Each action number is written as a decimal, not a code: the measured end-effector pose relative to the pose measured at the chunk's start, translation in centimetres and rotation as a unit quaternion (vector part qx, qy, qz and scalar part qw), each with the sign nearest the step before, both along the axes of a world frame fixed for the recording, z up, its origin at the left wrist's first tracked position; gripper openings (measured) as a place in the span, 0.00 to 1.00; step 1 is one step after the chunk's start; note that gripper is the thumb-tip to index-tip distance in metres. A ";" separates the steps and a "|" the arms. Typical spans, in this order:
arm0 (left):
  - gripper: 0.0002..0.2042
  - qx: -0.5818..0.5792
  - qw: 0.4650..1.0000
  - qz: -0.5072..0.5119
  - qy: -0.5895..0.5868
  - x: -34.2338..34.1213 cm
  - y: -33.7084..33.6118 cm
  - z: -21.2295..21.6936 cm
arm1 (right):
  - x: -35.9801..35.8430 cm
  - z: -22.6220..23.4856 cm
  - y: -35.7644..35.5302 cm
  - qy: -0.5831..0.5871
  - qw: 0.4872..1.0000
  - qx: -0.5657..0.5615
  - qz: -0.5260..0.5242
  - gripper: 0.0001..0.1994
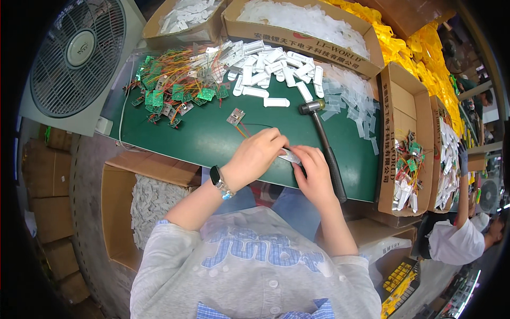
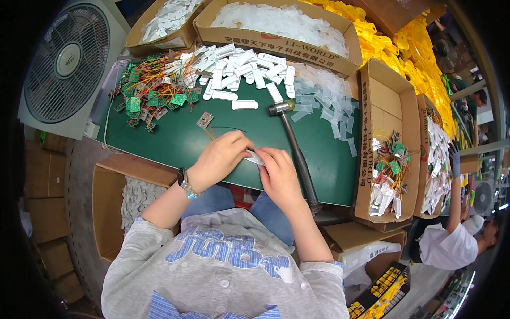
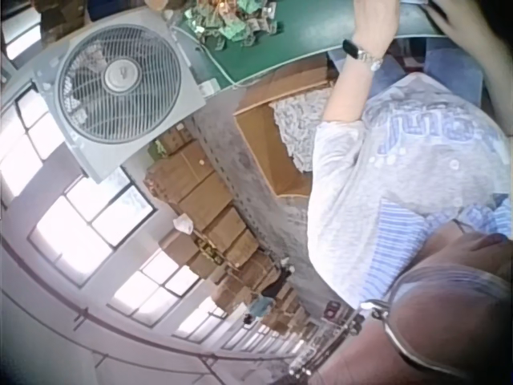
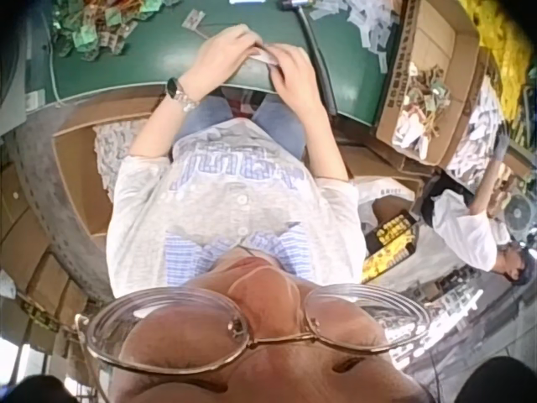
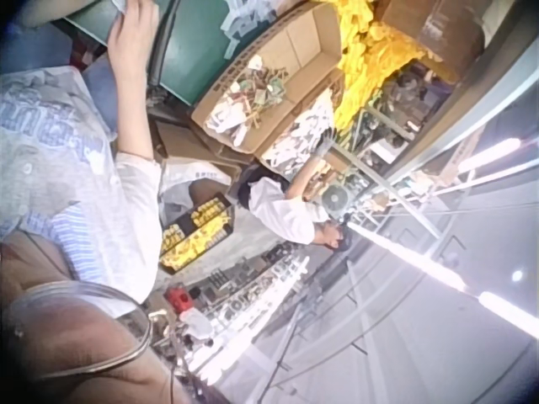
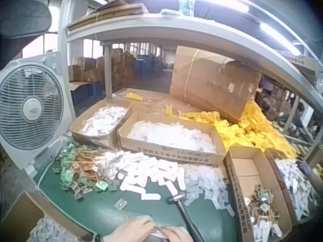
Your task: The person assembles small electronic modules by inserting PCBs and wires into white plastic housings, then tapping them into place with a hammer.
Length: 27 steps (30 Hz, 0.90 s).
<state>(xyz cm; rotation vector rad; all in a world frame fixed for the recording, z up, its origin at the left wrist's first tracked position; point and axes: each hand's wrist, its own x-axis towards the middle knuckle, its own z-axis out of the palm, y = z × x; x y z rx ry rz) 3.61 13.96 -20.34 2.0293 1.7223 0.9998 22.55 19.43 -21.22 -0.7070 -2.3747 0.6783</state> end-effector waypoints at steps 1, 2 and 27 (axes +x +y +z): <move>0.07 0.000 1.000 0.000 0.000 -0.1 0.0 0.0 | 0.0 -0.1 0.0 -0.002 1.000 0.001 -0.002 0.19; 0.06 0.005 1.000 0.010 -0.006 -0.2 -0.1 -0.1 | 0.0 -0.2 0.0 -0.002 1.000 0.000 -0.002 0.19; 0.08 0.058 0.986 -0.035 0.154 -1.4 -3.2 0.1 | -0.1 0.6 -0.2 -0.107 0.987 0.122 0.019 0.19</move>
